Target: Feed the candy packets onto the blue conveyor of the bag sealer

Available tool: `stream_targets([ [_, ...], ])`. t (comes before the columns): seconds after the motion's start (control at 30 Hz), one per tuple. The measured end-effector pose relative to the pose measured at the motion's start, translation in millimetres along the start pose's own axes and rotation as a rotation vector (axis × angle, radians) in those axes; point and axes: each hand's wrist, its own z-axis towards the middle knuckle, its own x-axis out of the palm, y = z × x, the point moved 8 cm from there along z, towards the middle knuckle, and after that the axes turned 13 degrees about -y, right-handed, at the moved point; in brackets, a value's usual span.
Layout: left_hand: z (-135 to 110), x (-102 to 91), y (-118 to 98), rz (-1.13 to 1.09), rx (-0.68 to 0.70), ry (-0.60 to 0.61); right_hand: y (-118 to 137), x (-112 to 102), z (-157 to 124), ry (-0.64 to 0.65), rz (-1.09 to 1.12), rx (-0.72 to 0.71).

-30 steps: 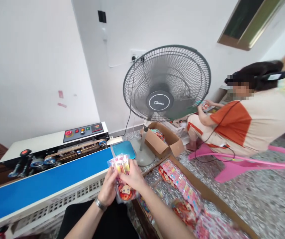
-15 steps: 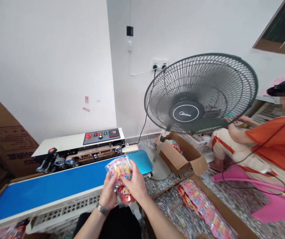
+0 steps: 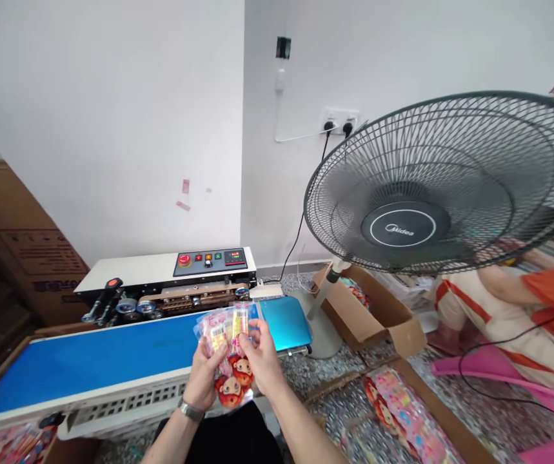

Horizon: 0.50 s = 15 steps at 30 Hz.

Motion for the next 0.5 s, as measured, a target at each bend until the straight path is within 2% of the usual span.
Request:
stream_targets([
  [0.13, 0, -10.7, -2, -0.032, -0.023, -0.044, 0, -3, 17, -0.027, 0.021, 0.012],
  [0.3, 2, -16.8, 3, -0.043, -0.085, -0.100, -3, -19, 57, -0.120, -0.058, -0.010],
  [0.5, 7, -22.5, 3, -0.042, -0.077, -0.113, -9, -49, 99, -0.262, -0.596, -0.175],
])
